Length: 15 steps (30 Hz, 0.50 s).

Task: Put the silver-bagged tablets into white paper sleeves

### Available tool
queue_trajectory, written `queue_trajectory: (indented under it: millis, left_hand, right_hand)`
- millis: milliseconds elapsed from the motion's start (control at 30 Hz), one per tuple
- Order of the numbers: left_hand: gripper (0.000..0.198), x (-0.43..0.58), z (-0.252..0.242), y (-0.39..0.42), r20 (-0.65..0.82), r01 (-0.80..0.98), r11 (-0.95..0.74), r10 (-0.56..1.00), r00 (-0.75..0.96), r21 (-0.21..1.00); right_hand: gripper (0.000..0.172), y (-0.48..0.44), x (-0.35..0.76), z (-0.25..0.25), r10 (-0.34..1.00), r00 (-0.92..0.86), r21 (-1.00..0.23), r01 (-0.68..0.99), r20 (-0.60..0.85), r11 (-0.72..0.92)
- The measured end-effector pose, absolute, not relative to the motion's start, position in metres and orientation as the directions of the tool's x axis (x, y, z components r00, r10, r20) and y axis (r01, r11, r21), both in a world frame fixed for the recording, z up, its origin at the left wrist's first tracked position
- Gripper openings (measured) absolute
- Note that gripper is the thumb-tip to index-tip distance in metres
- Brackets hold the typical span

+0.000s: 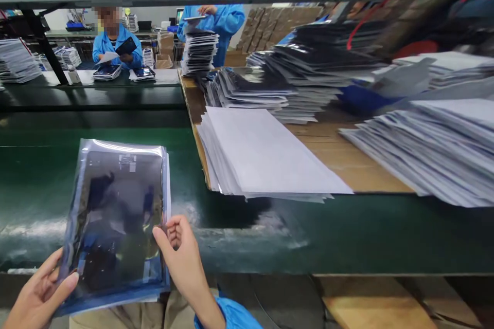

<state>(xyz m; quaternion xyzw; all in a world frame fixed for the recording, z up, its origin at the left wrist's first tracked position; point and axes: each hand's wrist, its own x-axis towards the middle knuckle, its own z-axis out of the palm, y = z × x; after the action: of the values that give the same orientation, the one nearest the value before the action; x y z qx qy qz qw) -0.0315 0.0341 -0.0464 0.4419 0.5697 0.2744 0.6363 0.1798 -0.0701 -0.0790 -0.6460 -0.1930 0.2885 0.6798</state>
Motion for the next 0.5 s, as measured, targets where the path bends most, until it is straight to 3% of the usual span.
queue_trajectory:
  millis: [133, 233, 400, 500]
  left_hand:
    - [0.069, -0.043, -0.043, 0.023, -0.431, 0.13, 0.411, 0.856, 0.285, 0.902]
    - [0.07, -0.044, -0.042, 0.023, -0.461, 0.061, 0.46, 0.853, 0.245, 0.886]
    - [0.028, -0.036, -0.036, 0.03, -0.684, -0.031, 0.687, 0.726, 0.069, 0.726]
    - [0.026, -0.037, -0.031, 0.038, -0.696, -0.048, 0.699, 0.715, 0.061, 0.714]
  right_hand:
    - [0.032, -0.097, 0.164, -0.069, 0.708, 0.683, -0.952, -0.301, -0.18, 0.049]
    - [0.044, -0.111, 0.146, -0.072, 0.692, 0.679, -0.92, -0.389, -0.247, 0.053]
    - [0.047, -0.116, 0.127, -0.084, 0.689, 0.65, -0.884, -0.467, -0.319, 0.032]
    - [0.048, -0.121, 0.128, -0.088, 0.655, 0.658, -0.88, -0.475, -0.373, -0.024]
